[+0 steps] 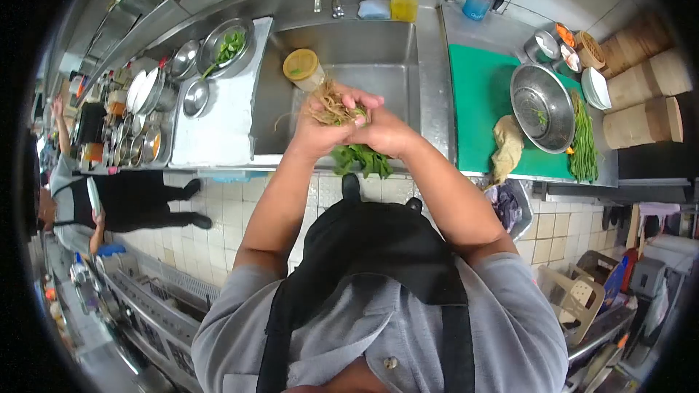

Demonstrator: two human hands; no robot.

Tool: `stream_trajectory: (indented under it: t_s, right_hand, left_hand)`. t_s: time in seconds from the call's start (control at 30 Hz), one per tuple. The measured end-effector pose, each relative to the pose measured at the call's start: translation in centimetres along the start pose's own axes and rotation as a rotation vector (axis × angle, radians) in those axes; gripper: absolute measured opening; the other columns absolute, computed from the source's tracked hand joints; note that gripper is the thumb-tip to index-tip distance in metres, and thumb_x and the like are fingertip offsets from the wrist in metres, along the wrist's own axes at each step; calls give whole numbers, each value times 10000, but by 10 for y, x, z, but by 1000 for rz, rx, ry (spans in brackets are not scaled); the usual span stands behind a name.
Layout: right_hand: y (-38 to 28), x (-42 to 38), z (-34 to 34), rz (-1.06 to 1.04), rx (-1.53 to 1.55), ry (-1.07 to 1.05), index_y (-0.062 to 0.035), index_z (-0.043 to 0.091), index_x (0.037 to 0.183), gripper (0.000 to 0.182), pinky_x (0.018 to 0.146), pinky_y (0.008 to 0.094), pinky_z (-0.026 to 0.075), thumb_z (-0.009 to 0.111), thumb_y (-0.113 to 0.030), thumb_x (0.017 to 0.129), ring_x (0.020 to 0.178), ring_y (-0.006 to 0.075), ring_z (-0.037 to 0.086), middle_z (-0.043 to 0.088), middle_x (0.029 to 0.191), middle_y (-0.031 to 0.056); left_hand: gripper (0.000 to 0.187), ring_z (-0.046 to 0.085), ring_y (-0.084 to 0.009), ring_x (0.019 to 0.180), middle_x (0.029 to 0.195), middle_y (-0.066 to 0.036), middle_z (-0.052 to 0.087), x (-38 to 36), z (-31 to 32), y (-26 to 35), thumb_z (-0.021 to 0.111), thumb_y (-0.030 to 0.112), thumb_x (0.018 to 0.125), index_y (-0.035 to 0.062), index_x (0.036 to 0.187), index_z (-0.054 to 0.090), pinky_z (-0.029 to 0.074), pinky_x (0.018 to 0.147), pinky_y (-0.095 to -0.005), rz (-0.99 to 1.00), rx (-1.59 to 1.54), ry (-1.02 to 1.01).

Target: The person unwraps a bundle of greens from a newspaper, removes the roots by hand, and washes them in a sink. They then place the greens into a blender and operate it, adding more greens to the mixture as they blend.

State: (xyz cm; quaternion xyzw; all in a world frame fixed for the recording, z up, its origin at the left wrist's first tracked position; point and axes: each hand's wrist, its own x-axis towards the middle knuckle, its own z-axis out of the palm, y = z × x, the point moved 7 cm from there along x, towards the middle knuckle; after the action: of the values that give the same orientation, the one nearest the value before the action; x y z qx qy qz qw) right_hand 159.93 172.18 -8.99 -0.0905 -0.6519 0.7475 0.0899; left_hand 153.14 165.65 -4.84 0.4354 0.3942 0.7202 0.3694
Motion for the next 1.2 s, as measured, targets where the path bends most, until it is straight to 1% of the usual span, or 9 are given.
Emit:
stream_trajectory:
  t_s: [0.2, 0.47, 0.63, 0.73, 0.93, 1.0, 1.07, 1.1, 1.2]
  right_hand:
    - [12, 37, 15, 111, -318, 206, 2, 673, 1064, 373, 897, 369, 516, 744, -246, 794, 966, 250, 680, 719, 1005, 150]
    - [95, 10, -6, 497, -643, 434, -34, 688, 1009, 278, 885, 431, 535, 676, -229, 811, 994, 368, 684, 719, 997, 201]
    - [55, -66, -43, 492, -1134, 330, -34, 700, 919, 202, 806, 485, 562, 619, -154, 779, 875, 398, 704, 709, 897, 244]
    - [3, -161, -79, 591, -959, 619, -36, 636, 1093, 363, 826, 511, 542, 683, -197, 771, 919, 449, 683, 697, 911, 268]
    - [-6, -388, -121, 612, -678, 1293, 2, 576, 887, 225, 685, 429, 501, 724, -132, 783, 710, 334, 636, 642, 768, 212]
    - [9, -442, -121, 610, -520, 1414, -16, 573, 871, 226, 638, 375, 470, 748, -136, 796, 648, 211, 550, 586, 700, 109]
    - [18, -481, -118, 644, -469, 1512, -30, 570, 867, 227, 623, 355, 455, 757, -140, 800, 643, 168, 514, 554, 686, 62]
    - [22, -494, -116, 643, -488, 1528, -34, 564, 865, 235, 620, 349, 449, 761, -144, 801, 644, 161, 502, 542, 684, 53]
    - [31, -523, -113, 622, -543, 1575, -42, 545, 857, 258, 611, 334, 432, 770, -155, 802, 647, 144, 474, 510, 679, 33]
  left_hand:
    - [264, 633, -156, 749, 821, -69, 623, 19, -59, -18, 713, -56, 856, 79, 954, 508, 536, 666, -297, -99, -228, 100]
    - [237, 485, -95, 485, 612, -2, 512, 21, -48, -93, 741, 16, 876, 75, 843, 514, 394, 452, -274, -492, 8, 136]
    - [260, 481, -93, 483, 664, 1, 541, 8, 29, -115, 788, 74, 859, 73, 858, 529, 389, 422, -270, -700, 270, -208]
    - [225, 478, -93, 461, 662, -12, 570, -2, 76, -139, 800, 87, 841, 40, 881, 583, 396, 414, -271, -782, 17, -186]
    - [288, 524, -93, 556, 735, 22, 566, -49, 227, -203, 843, 172, 817, 89, 892, 577, 441, 496, -263, -955, 64, -590]
    - [384, 617, -134, 727, 917, -28, 645, -54, 277, -243, 865, 218, 799, 56, 1022, 598, 526, 657, -296, -980, 86, -770]
    - [624, 641, -194, 1004, 1130, -113, 657, -42, 325, -264, 889, 283, 771, 0, 1220, 560, 521, 908, -343, -667, 103, -734]
    - [857, 574, -233, 1211, 1288, -169, 609, -40, 348, -274, 904, 346, 748, -51, 1372, 472, 433, 1067, -359, -748, 54, -879]
    - [878, 578, -255, 1226, 1287, -163, 619, -39, 344, -325, 901, 370, 750, -54, 1385, 468, 431, 1071, -393, -605, 396, -700]
